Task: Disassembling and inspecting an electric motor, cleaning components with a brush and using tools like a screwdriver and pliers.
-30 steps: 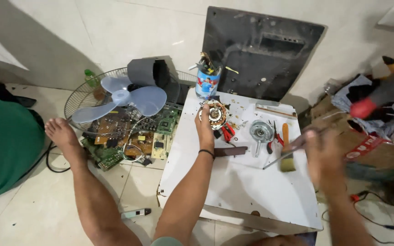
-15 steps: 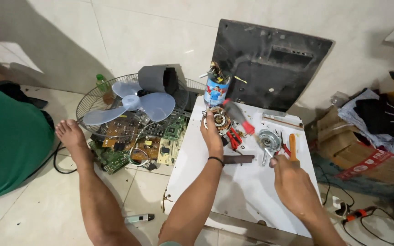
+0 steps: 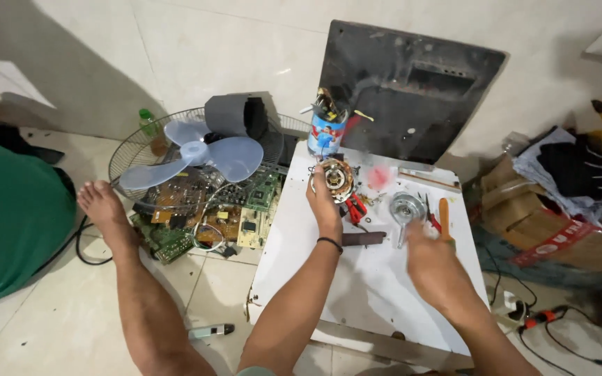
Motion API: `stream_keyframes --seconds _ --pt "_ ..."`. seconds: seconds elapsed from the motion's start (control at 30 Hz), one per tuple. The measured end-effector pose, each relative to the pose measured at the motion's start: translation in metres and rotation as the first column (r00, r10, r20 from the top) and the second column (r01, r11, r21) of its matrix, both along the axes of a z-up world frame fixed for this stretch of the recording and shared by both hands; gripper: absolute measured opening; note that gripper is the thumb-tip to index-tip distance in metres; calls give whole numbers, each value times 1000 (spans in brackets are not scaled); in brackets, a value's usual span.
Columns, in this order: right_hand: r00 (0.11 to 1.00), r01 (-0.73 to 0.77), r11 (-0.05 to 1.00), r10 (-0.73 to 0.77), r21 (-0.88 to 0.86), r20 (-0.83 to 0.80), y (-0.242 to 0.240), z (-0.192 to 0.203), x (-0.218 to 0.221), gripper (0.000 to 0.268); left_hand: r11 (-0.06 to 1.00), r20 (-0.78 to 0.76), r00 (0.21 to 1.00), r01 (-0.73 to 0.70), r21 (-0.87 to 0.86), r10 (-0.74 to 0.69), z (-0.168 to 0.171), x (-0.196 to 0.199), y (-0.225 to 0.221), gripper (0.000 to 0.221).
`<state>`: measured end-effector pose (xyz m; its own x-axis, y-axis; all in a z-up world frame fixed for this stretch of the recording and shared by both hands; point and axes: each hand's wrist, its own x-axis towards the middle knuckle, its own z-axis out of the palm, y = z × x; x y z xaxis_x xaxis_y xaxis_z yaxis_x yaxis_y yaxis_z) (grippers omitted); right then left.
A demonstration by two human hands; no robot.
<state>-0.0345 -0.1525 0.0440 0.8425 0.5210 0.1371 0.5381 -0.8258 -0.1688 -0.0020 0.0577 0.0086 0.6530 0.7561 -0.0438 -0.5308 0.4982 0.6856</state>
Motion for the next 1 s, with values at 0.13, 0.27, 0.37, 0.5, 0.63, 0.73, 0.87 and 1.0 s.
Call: stream_keyframes --seconds 0.13,0.27,0.37,0.5,0.63,0.73,0.87,1.0 --pt "970 230 961 -214 155 -114 8 37 -34 23 997 -45 999 -14 77 18 -5 0 -3 46" --pt "996 93 975 -93 202 -9 4 25 -26 22 998 -81 996 41 53 -37 1 -2 -5 47" --pt "991 132 983 -127 125 -44 1 25 -29 24 998 -45 999 32 51 -29 -3 3 -2 45" --pt "996 94 940 -87 328 -34 -15 1 -26 23 999 21 999 38 13 -38 -17 15 -2 45" --pt "904 323 941 -277 97 -325 -4 31 -40 33 997 87 994 69 -40 -66 -11 11 -2 47" --pt "972 232 900 -231 368 -48 -8 16 -44 21 1000 66 998 15 17 -16 -9 1 -1 48" --pt "960 231 947 -184 225 -212 -15 -1 -39 25 997 131 991 -4 78 -6 -18 16 -1 43" --pt "944 257 948 -204 189 -260 -34 -34 -26 28 998 150 989 -7 59 -2 -11 3 -4 43"
